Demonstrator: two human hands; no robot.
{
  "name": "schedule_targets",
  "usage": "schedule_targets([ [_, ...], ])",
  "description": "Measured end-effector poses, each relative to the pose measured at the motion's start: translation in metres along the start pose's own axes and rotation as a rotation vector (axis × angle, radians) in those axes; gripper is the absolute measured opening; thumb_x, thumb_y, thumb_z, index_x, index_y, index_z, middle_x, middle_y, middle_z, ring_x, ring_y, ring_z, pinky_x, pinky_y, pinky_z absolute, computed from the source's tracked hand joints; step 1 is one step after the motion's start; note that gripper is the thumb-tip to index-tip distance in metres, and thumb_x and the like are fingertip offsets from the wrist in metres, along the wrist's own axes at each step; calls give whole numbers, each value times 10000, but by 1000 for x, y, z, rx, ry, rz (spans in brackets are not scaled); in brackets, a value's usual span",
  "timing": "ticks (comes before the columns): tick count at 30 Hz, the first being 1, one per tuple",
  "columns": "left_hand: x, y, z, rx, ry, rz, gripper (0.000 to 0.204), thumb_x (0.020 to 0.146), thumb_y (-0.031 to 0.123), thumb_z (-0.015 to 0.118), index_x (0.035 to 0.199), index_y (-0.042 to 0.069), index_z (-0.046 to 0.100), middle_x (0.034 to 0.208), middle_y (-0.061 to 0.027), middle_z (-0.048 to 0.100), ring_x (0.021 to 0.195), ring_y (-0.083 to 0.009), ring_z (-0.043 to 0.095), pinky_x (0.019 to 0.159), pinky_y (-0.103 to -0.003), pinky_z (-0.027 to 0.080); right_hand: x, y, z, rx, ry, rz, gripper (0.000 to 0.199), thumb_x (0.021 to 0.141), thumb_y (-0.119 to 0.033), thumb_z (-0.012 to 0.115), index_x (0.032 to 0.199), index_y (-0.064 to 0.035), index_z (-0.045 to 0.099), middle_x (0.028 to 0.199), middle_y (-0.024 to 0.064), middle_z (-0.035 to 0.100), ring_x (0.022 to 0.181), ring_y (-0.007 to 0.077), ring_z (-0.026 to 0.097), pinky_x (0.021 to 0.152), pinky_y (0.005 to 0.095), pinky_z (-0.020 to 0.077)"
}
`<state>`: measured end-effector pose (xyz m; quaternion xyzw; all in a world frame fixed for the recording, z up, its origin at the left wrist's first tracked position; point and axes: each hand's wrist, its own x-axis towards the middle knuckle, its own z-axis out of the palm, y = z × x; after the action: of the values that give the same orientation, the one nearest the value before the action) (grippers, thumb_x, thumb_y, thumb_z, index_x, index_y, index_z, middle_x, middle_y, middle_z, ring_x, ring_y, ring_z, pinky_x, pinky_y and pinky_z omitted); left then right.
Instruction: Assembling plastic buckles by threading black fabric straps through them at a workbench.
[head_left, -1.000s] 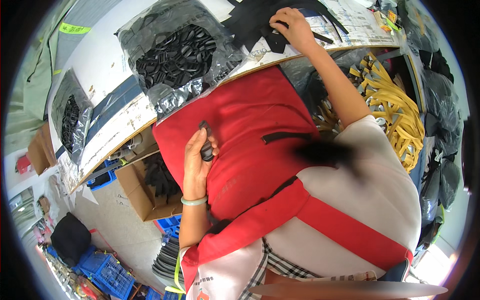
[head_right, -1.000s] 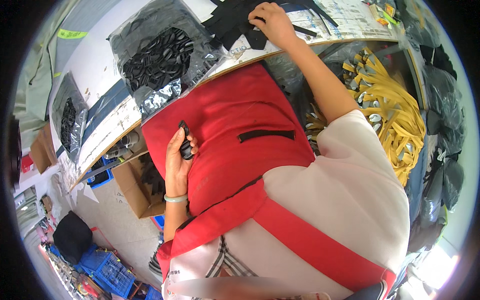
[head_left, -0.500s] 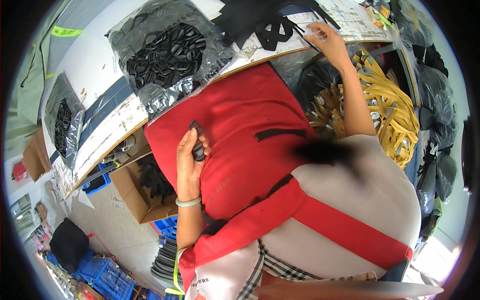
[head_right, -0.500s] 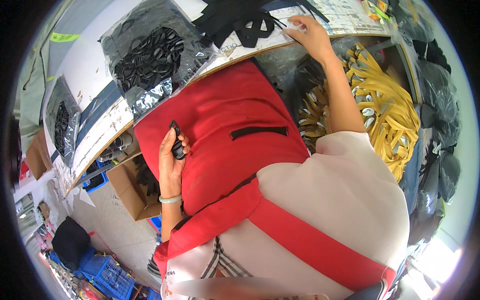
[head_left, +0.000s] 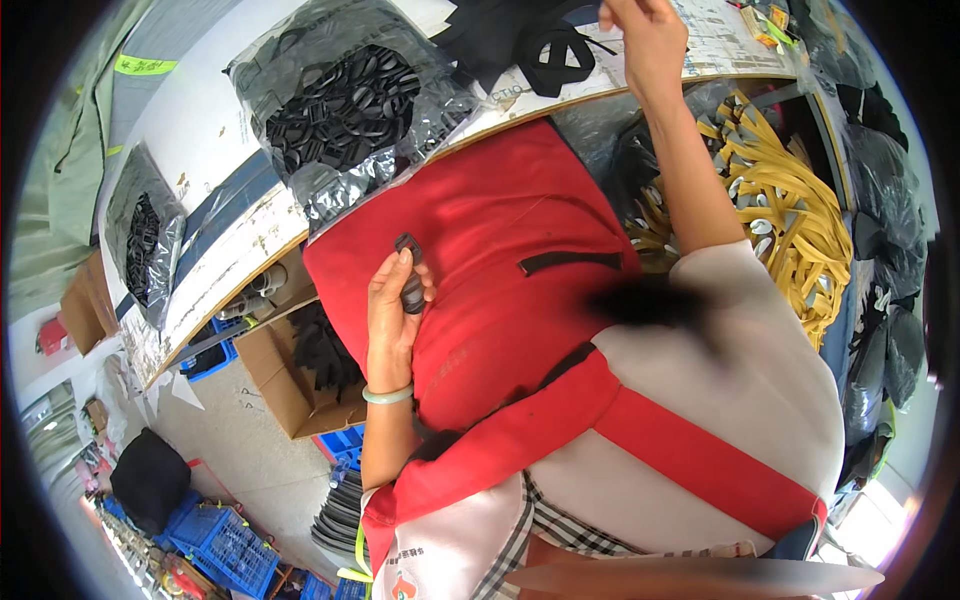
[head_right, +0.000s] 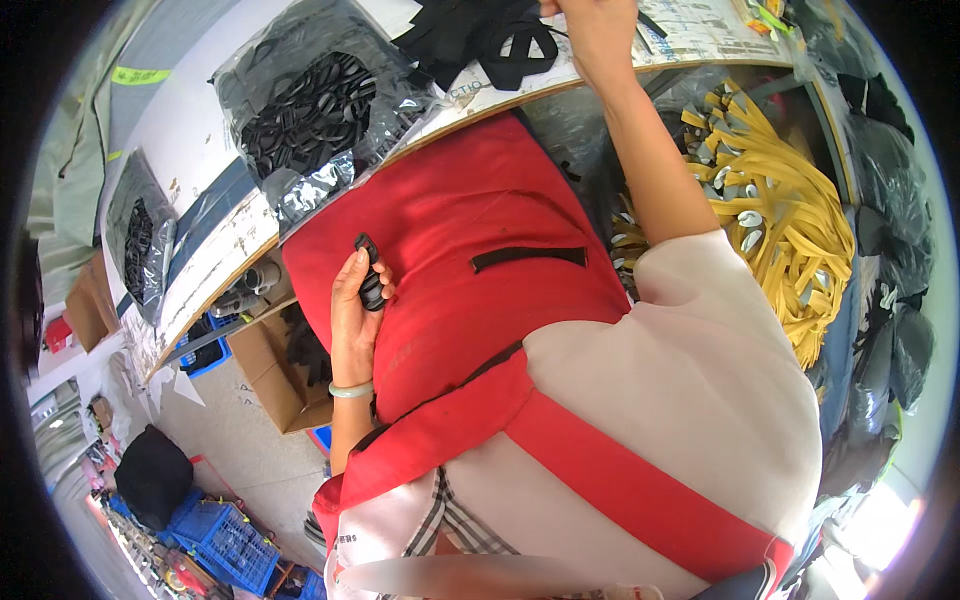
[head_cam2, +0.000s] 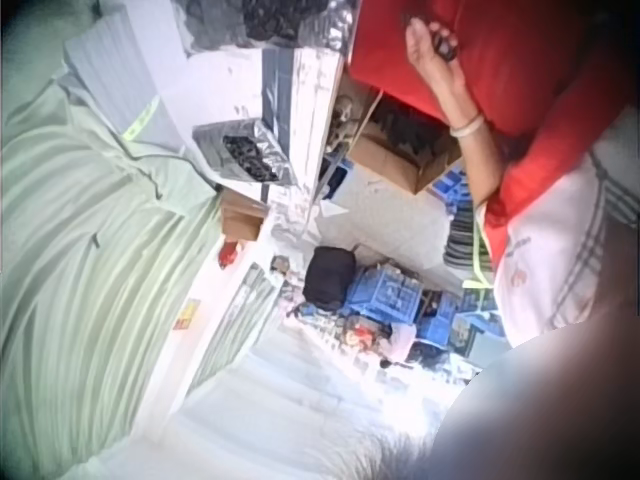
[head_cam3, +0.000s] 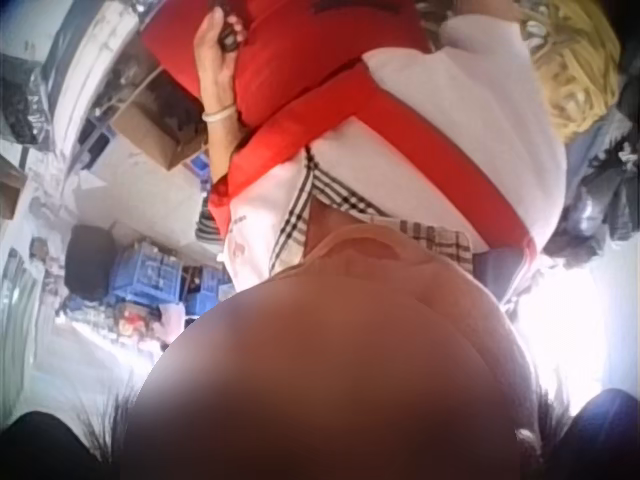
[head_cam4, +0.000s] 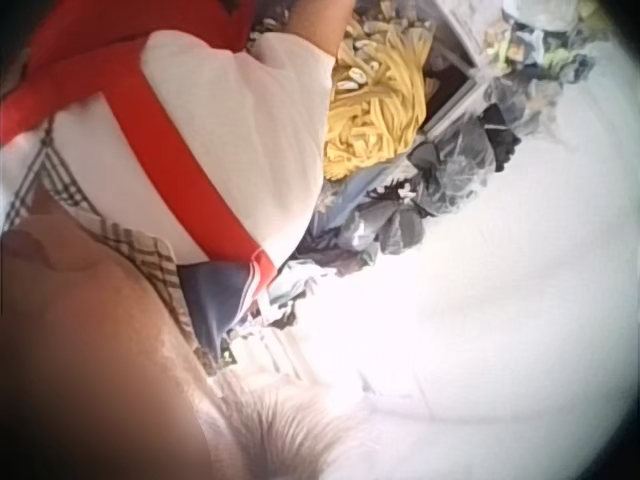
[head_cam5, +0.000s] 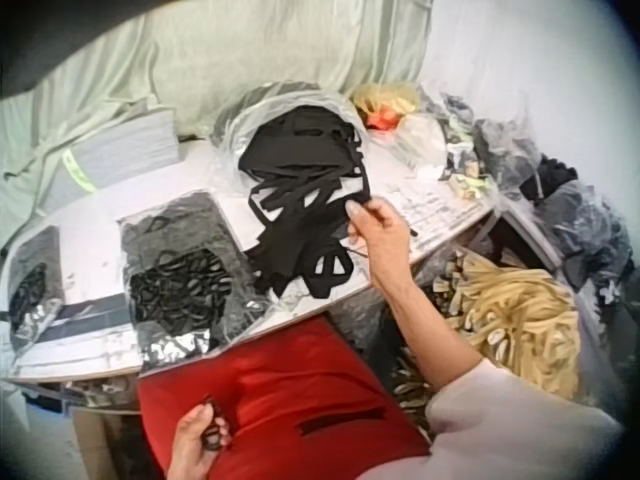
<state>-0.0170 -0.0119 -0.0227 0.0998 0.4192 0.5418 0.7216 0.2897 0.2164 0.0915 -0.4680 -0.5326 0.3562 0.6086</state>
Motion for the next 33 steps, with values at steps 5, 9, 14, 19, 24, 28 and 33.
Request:
schedule_targets([
  [5, 2, 5, 12, 125, 3, 79, 170, 926, 199, 616, 946, 30, 617, 701, -51, 609, 532, -128, 527, 476, -235, 427, 4, -59, 35, 339, 9, -367, 118, 909, -162, 639, 906, -45, 622, 727, -5, 570, 674, 69, 539, 625, 214, 425],
  [9, -9, 12, 9, 203, 164, 195, 152, 927, 165, 616, 939, 17, 650, 683, -42, 619, 476, -96, 503, 431, -219, 392, -44, -84, 55, 470, -294, -276, 151, 901, -164, 640, 933, -23, 598, 654, 10, 564, 612, 79, 546, 552, 220, 415],
  [14, -17, 30, 39, 415, 201, 335, 152, 916, 103, 608, 962, -32, 662, 725, -65, 627, 537, -90, 527, 440, -208, 379, -124, -54, 86, 177, -934, 641, 209, 936, -235, 600, 974, -30, 611, 671, 36, 595, 498, 86, 546, 461, 212, 444],
  [19, -17, 23, 40, 433, 165, 473, 153, 892, 23, 621, 1028, -9, 682, 736, -18, 623, 529, -40, 510, 444, -168, 377, -164, -22, 113, 202, -1025, 845, 242, 952, -266, 564, 918, -26, 575, 603, 31, 559, 443, 89, 525, 407, 218, 428],
  [24, -14, 19, 33, 617, 207, 672, 167, 856, -12, 648, 1019, -16, 685, 740, -13, 599, 609, -57, 514, 512, -196, 385, -165, -8, 118, 335, -957, 938, 234, 929, -243, 585, 858, -20, 588, 646, 46, 584, 485, 104, 563, 429, 212, 455],
  [28, -11, 19, 29, 900, 236, 921, 154, 823, -16, 675, 977, -21, 682, 700, -44, 565, 601, -89, 489, 521, -230, 383, -170, -13, 123, 486, -882, 954, 236, 932, -243, 586, 856, -20, 586, 661, 48, 592, 508, 105, 573, 459, 215, 474],
  [33, -13, 22, 28, 1060, 251, 981, 145, 811, -8, 675, 956, -10, 676, 707, -96, 567, 597, -175, 538, 541, -273, 431, -180, 4, 130, 399, -839, 803, 280, 942, -277, 586, 978, 0, 582, 700, 58, 607, 535, 109, 579, 504, 225, 497],
])
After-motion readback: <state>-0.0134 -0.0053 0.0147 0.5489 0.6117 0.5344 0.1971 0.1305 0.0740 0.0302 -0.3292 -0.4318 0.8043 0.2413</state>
